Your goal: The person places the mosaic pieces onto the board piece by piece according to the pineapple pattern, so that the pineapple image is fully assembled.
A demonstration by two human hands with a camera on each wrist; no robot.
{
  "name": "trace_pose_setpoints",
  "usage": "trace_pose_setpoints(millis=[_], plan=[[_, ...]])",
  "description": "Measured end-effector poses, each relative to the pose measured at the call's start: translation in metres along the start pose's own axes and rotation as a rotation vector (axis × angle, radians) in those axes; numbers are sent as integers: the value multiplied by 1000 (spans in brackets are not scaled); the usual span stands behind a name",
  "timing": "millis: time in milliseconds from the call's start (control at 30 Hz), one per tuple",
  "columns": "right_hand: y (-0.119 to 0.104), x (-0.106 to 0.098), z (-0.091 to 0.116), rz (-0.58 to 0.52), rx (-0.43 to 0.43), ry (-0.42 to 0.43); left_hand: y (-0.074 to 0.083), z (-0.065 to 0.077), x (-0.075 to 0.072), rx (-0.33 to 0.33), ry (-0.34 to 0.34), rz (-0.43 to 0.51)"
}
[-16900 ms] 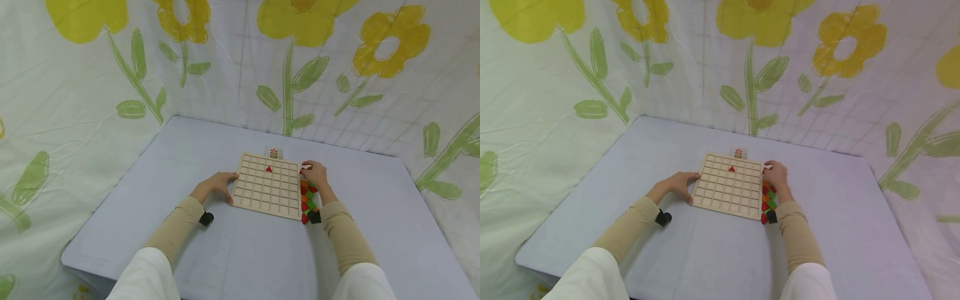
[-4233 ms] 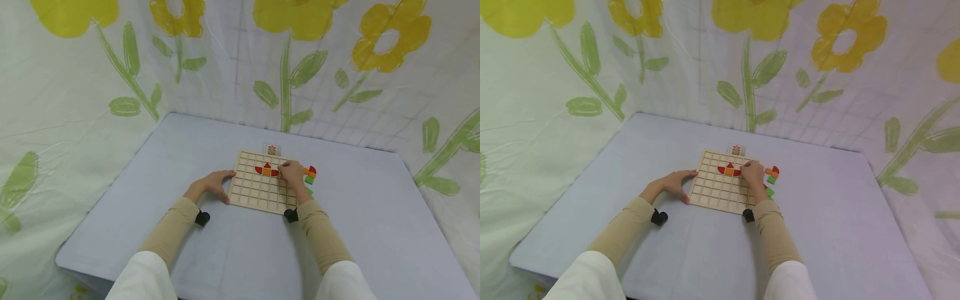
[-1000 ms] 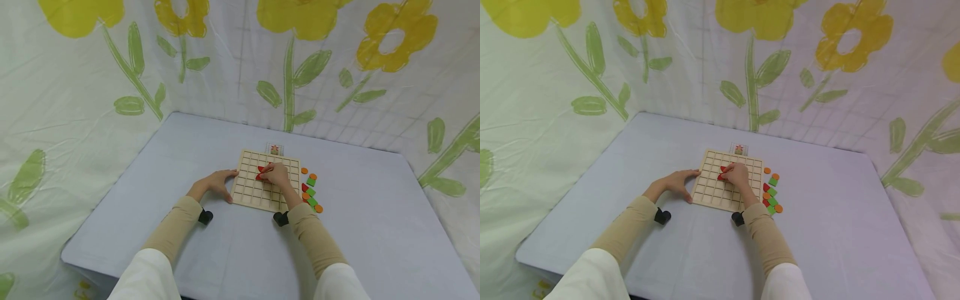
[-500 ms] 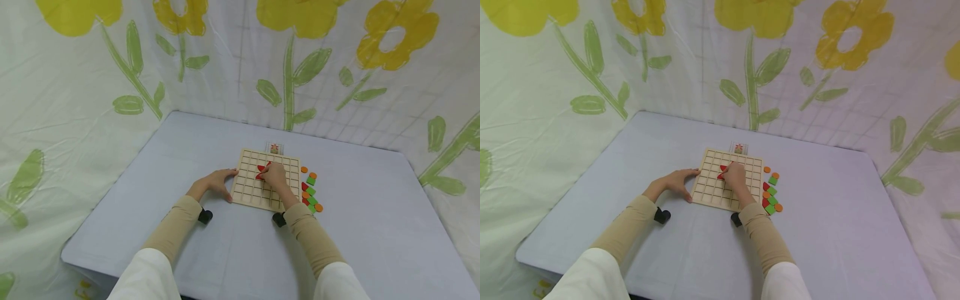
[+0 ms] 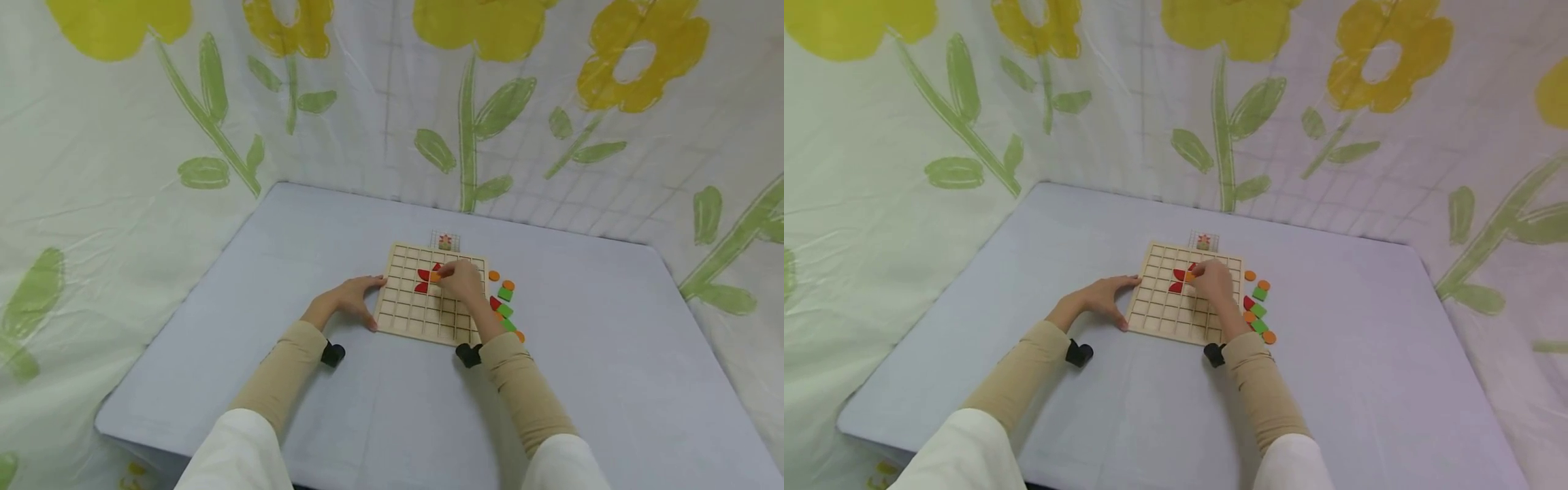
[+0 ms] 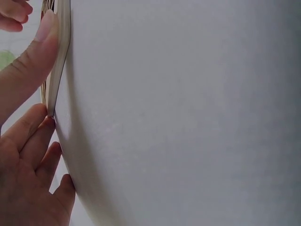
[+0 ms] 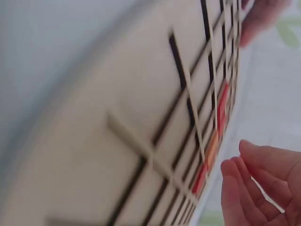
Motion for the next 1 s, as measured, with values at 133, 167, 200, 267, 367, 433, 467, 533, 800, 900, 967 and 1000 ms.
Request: trace_pose_setpoints(millis=[133, 167, 200, 267, 367, 433, 467, 533, 800, 900, 967, 1000], plan=[[18, -30, -2, 18, 85, 78, -1, -1, -1, 7, 10, -12], [24, -37, -3, 40, 99, 91, -2, -1, 0, 5, 8, -12], [30, -43, -4, 75, 110, 100, -2, -1, 0, 0, 6, -8], [40, -52, -6, 160, 127, 96, -2, -2, 0, -5, 4, -1], [53, -58, -9, 261, 135, 13, -2, -2, 0, -12, 0, 6], [59, -60, -10, 299, 135, -47, -2, -1, 0, -12, -1, 12], [61, -60, -10, 319, 132, -74, -2, -1, 1, -7, 0, 10], [66, -60, -12, 341, 126, -106, -2, -2, 2, -6, -1, 6], [69, -62, -11, 357, 68, -84, -5, -2, 2, 11, 0, -8], [70, -63, -10, 329, 63, -64, -4, -2, 1, -3, -4, -11], [72, -62, -9, 321, 62, -48, -3, -2, 1, -9, -5, -9], [73, -62, -9, 319, 64, -39, -3, -1, 1, -13, -6, -6]])
Point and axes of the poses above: each hand's wrist, its own z-axis away from the middle knuckle, its own x-axis out of the palm, y = z × x, the point moved 3 cm from there along -z, towards the middle knuckle, and after that the axes turned 1 degree about -y, right-handed, at the moved point
